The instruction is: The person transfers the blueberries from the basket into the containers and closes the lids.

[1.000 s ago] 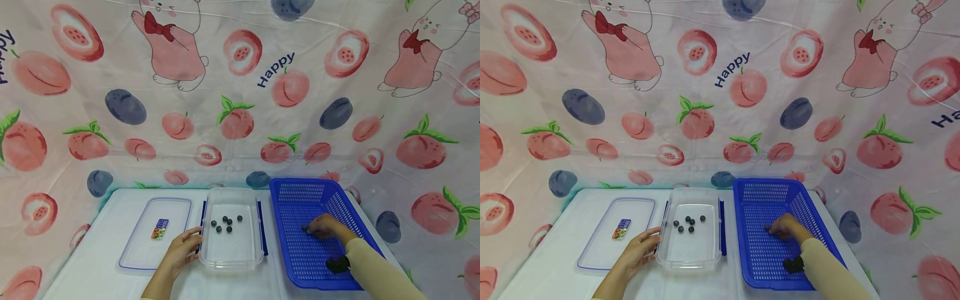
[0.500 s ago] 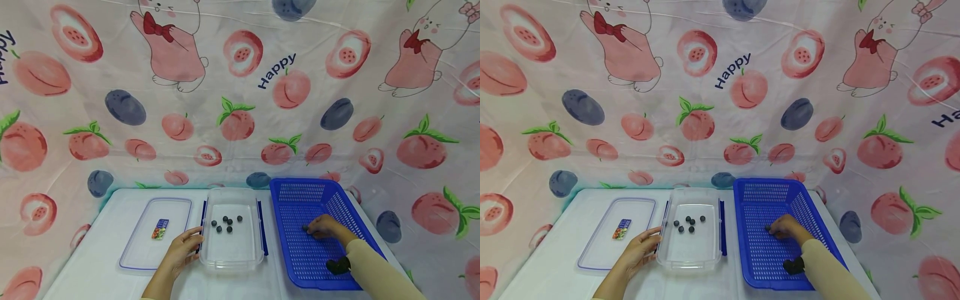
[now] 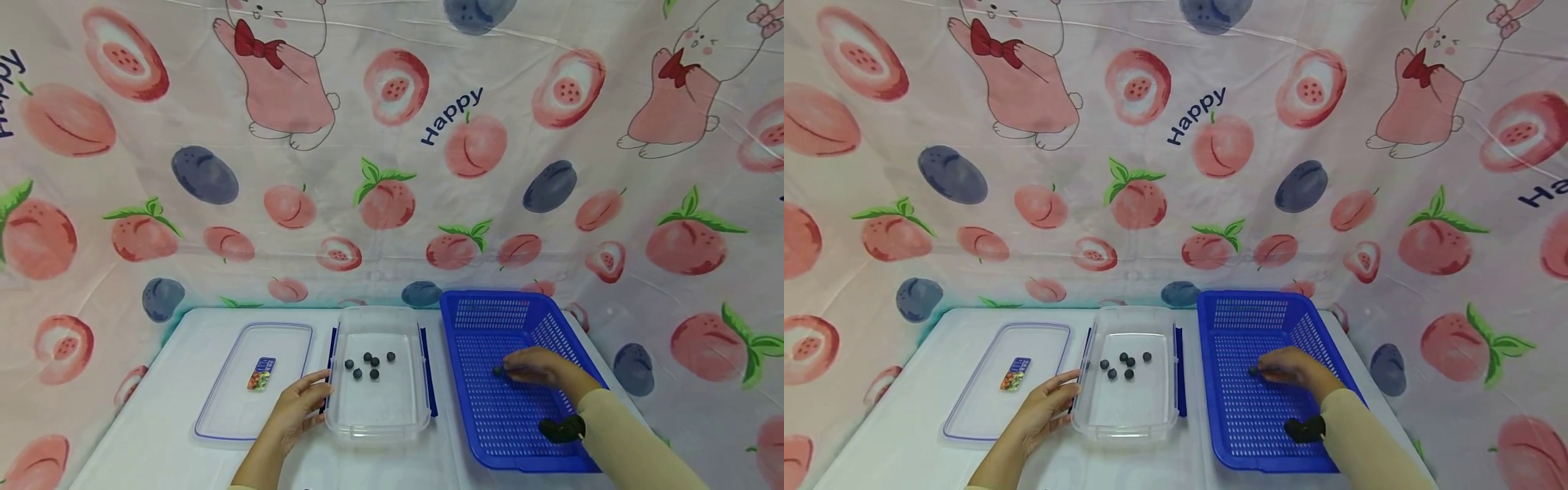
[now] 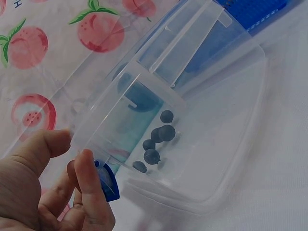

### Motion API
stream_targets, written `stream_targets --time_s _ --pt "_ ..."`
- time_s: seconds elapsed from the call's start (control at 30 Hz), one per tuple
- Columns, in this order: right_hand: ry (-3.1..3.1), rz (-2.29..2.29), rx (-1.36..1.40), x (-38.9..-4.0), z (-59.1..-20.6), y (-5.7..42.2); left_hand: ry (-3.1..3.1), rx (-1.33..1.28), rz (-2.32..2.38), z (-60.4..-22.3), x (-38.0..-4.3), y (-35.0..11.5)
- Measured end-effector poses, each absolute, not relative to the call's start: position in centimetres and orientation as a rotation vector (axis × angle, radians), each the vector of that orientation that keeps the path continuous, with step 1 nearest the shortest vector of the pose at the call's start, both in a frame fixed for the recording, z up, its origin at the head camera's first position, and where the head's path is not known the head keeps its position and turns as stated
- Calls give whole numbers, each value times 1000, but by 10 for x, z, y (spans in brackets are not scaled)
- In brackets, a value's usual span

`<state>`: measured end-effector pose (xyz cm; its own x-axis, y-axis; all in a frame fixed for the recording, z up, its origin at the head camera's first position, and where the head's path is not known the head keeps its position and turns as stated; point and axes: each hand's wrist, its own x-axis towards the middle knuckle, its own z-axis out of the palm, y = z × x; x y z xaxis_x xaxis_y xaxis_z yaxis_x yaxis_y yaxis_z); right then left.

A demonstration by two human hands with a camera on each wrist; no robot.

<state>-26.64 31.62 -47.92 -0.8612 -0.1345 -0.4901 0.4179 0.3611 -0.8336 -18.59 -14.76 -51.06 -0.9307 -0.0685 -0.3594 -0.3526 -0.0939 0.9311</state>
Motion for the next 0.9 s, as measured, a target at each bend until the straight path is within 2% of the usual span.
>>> stream_targets --time_s 0.9 --pt "1738 -1798 -25 -263 -454 285 1976 -468 2130 -512 -185 -149"
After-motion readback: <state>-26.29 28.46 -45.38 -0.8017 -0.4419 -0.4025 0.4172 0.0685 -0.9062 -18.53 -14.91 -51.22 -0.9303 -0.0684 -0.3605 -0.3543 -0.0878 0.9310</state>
